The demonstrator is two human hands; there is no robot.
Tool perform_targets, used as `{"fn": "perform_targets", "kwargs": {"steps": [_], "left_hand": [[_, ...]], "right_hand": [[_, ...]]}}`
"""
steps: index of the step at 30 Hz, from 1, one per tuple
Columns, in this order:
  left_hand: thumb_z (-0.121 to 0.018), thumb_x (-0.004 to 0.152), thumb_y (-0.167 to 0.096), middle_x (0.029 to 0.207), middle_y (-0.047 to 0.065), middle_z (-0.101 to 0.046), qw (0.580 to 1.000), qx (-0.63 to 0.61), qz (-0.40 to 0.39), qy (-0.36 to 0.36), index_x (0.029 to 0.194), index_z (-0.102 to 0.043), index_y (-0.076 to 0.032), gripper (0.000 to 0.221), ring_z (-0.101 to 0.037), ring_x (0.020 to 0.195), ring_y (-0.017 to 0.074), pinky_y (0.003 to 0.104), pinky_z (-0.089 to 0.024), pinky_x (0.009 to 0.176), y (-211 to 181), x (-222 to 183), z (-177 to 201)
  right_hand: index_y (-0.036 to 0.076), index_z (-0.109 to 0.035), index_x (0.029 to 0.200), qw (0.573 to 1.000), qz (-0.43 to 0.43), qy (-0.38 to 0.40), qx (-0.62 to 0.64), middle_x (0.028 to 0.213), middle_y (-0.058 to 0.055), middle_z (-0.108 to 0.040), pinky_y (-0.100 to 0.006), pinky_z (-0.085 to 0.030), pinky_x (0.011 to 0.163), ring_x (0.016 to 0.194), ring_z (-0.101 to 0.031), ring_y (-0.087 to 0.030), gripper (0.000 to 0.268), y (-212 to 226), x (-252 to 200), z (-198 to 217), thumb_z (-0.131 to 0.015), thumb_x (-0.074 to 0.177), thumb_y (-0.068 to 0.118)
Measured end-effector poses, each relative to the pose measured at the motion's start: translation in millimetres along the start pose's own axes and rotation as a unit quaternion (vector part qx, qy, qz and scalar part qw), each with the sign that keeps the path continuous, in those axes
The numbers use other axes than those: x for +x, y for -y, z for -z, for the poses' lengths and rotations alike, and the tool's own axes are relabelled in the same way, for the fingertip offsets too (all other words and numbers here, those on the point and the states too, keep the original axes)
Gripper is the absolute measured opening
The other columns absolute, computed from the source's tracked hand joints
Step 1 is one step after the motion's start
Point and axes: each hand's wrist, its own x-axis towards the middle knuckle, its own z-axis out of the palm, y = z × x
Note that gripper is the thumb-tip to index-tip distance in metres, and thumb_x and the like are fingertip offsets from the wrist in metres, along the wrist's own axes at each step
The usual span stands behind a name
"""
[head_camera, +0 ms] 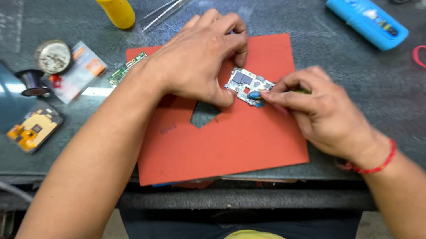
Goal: The person uses a brush to clean a circuit board on a red mat, applying liquid from a yellow bottle and scrubbing the components.
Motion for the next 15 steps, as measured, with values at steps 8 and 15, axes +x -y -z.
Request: {"fn": "perform_targets", "kwargs": {"steps": [8, 15], "left_hand": [[-0.079, 0.062, -0.050, 0.117, 0.022, -0.053, 0.987, 0.145, 0.060, -0.035, 0.093, -0.066, -0.002, 0.059, -0.047, 0.113, 0.0405, 0.050, -0.040, 0.100, -50.3, -19.1, -16.7], [-0.081, 0.069, -0.039, 0.125, 0.020, -0.055, 0.936, 0.115, 0.215, -0.255, 0.099, -0.066, -0.002, 0.049, -0.046, 0.121, 0.0401, 0.055, -0.038, 0.101, -129.4, -65.8, -59.6]], "right_hand": [[0.011, -0.075, 0.117, 0.975, -0.168, -0.138, -0.035, 0.096, -0.013, -0.066, -0.041, -0.054, 0.076, 0.086, -0.066, -0.032, 0.030, 42.5, -55.1, -27.6, -0.071, 0.088, 0.005], [0.018, -0.076, 0.114, 0.961, -0.254, -0.096, -0.048, 0.091, -0.008, -0.067, -0.043, -0.055, 0.065, 0.076, -0.070, -0.029, 0.030, 75.7, -61.6, -25.8, -0.070, 0.084, 0.016]]}}
